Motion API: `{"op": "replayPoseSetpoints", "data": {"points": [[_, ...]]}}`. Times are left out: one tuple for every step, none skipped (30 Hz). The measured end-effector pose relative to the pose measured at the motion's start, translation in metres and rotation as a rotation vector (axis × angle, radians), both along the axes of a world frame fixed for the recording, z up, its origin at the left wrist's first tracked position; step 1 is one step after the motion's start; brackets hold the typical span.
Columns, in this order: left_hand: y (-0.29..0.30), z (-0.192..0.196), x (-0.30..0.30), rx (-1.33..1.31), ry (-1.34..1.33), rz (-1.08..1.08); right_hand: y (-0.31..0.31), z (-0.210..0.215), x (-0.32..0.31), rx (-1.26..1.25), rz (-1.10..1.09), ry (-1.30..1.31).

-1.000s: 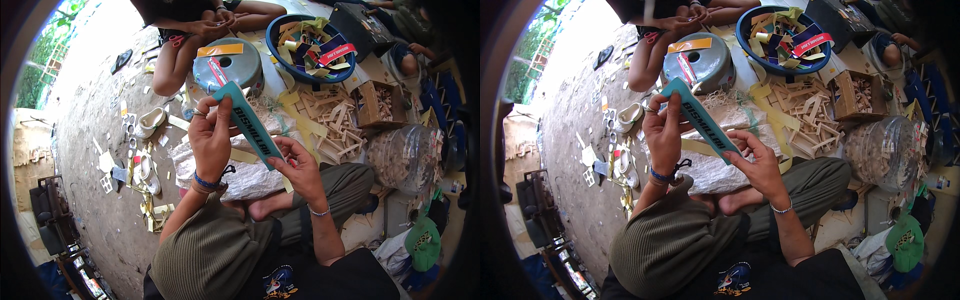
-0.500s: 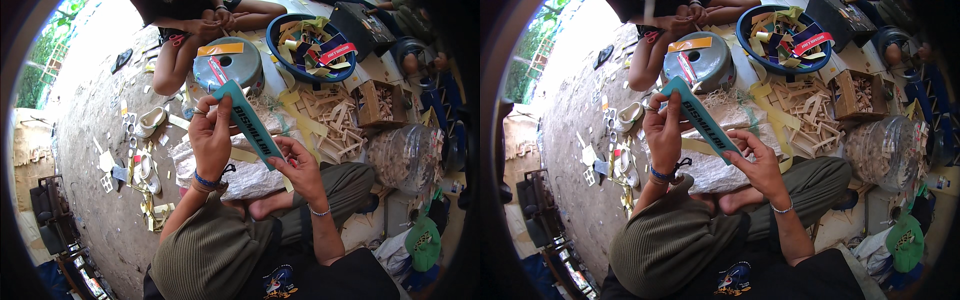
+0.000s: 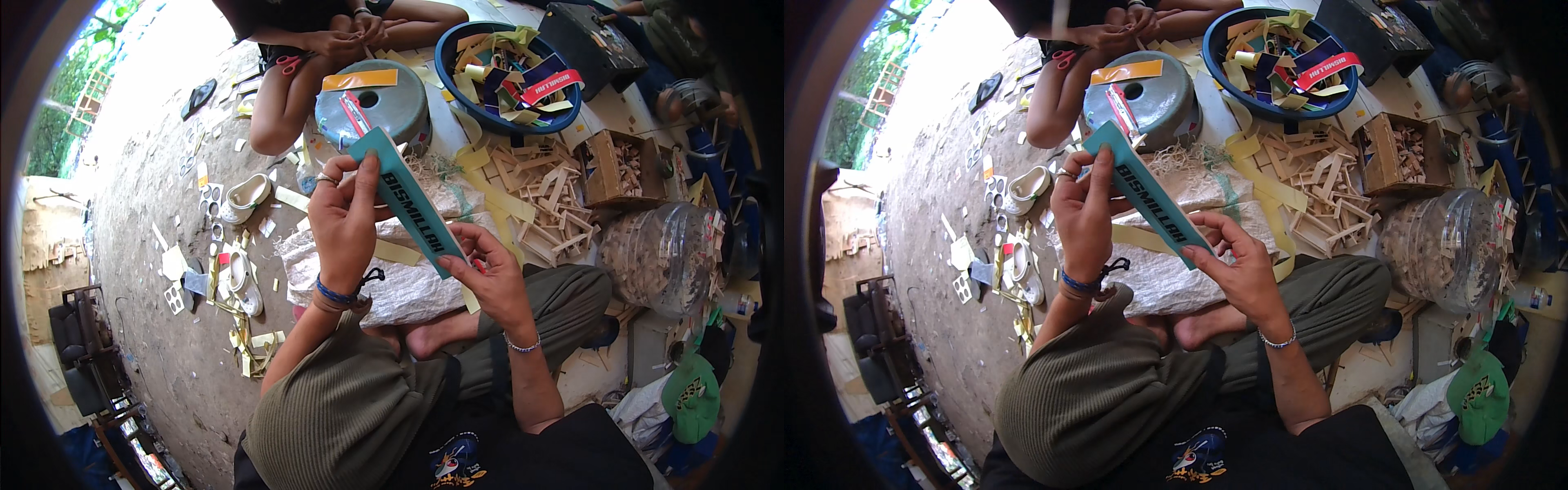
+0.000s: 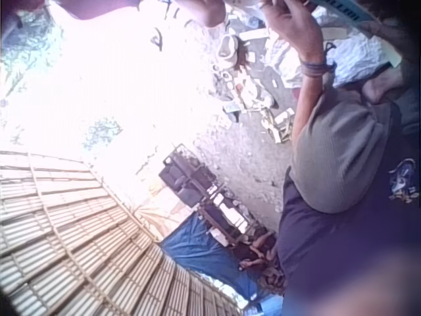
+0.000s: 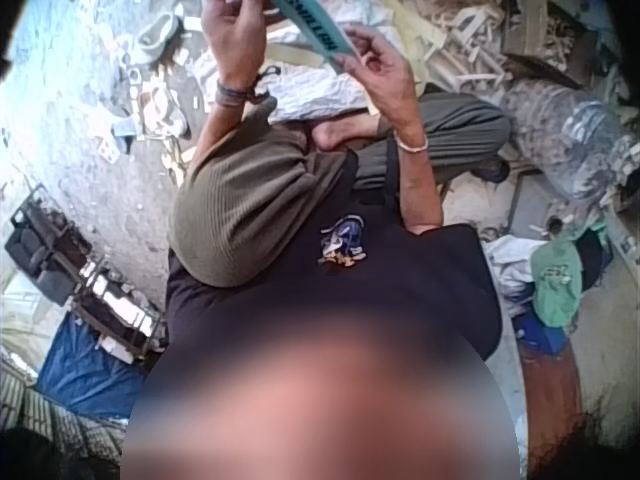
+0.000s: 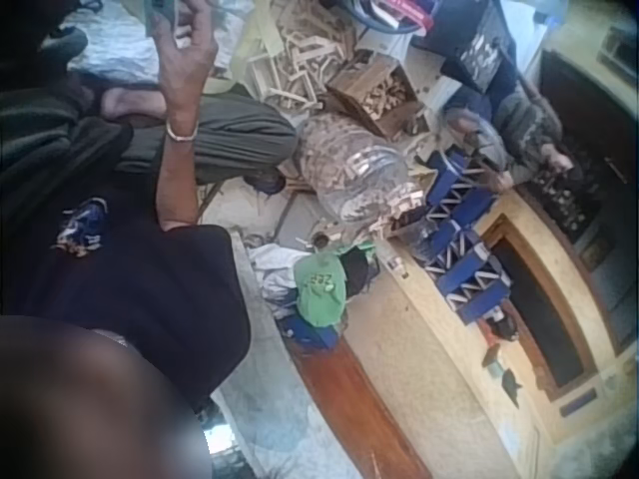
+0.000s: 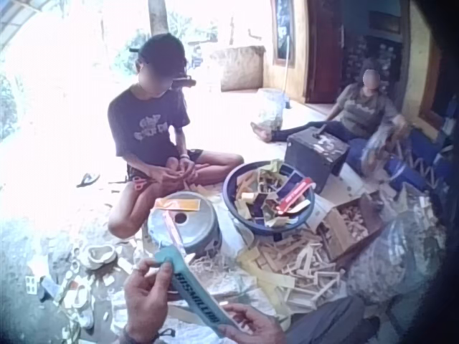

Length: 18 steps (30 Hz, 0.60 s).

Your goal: The person assembles a small rectangular wooden frame by wrapping a teal printed strip around a wooden block and trimming the excess with a red utility knife. They fold the strip around the block, cut the corners, and press the edges to form a finished frame.

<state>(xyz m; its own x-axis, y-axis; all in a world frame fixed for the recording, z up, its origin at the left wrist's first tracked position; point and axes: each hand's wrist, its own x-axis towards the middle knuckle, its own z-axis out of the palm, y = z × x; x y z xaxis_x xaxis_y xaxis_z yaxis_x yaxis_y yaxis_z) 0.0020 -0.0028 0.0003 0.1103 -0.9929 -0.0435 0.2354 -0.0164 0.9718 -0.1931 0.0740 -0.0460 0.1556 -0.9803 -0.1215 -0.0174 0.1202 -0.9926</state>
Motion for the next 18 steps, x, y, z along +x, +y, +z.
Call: {"op": "replayPoseSetpoints", "data": {"points": [[-0.0017,-0.0002,0.0015,0.023,0.019,-0.015,0.0001,-0.0003,-0.0004,0.006,-0.002,-0.011],[-0.0031,-0.0004,0.0031,0.048,0.04,-0.03,0.0002,-0.0006,-0.0007,0.008,0.0,-0.014],[-0.0039,-0.0006,0.0047,0.073,0.065,-0.047,0.0004,-0.0009,-0.0009,0.017,-0.001,-0.031],[-0.0048,-0.0007,0.0062,0.1,0.092,-0.066,0.0005,-0.0012,-0.0007,0.022,0.0,-0.04],[-0.0051,-0.001,0.0069,0.128,0.119,-0.085,0.0008,-0.0015,-0.0003,0.023,-0.005,-0.053],[-0.0047,-0.0014,0.0069,0.133,0.11,-0.093,0.0008,-0.0019,0.0009,0.021,-0.032,-0.076],[-0.004,-0.0016,0.0067,0.137,0.101,-0.101,0.0007,-0.0023,0.0024,0.015,-0.064,-0.103],[-0.0033,-0.0017,0.0063,0.134,0.097,-0.116,0.0007,-0.0023,0.0032,0.015,-0.093,-0.109],[-0.0025,-0.0016,0.0059,0.136,0.057,-0.117,0.0007,-0.0019,0.0033,0.015,-0.099,-0.129],[-0.0016,-0.0012,0.0056,0.13,0.022,-0.122,0.0006,-0.0013,0.0031,0.021,-0.101,-0.128],[-0.0011,-0.0008,0.0052,0.127,-0.017,-0.126,0.0003,-0.0006,0.0027,0.026,-0.102,-0.127],[-0.0009,-0.0005,0.0048,0.125,0.004,-0.115,0.0002,0.0005,0.0016,0.042,-0.075,-0.093],[-0.0006,0.0,0.0045,0.126,0.021,-0.103,0.0004,0.0018,0.0,0.057,-0.048,-0.059],[-0.0005,0.0005,0.0043,0.127,0.038,-0.089,0.0001,0.0028,-0.0007,0.043,-0.02,-0.026],[-0.0004,0.001,0.0043,0.126,0.043,-0.091,-0.0003,0.0034,-0.0009,0.066,-0.02,-0.019],[-0.0002,0.0015,0.0045,0.125,0.047,-0.093,-0.0006,0.0037,-0.0009,0.06,-0.019,-0.013],[0.0001,0.002,0.0048,0.124,0.051,-0.094,-0.0008,0.0037,-0.0005,0.036,-0.013,-0.005],[0.0003,0.0024,0.0052,0.126,0.053,-0.098,-0.001,0.0034,-0.0003,0.047,-0.015,-0.02]]}}
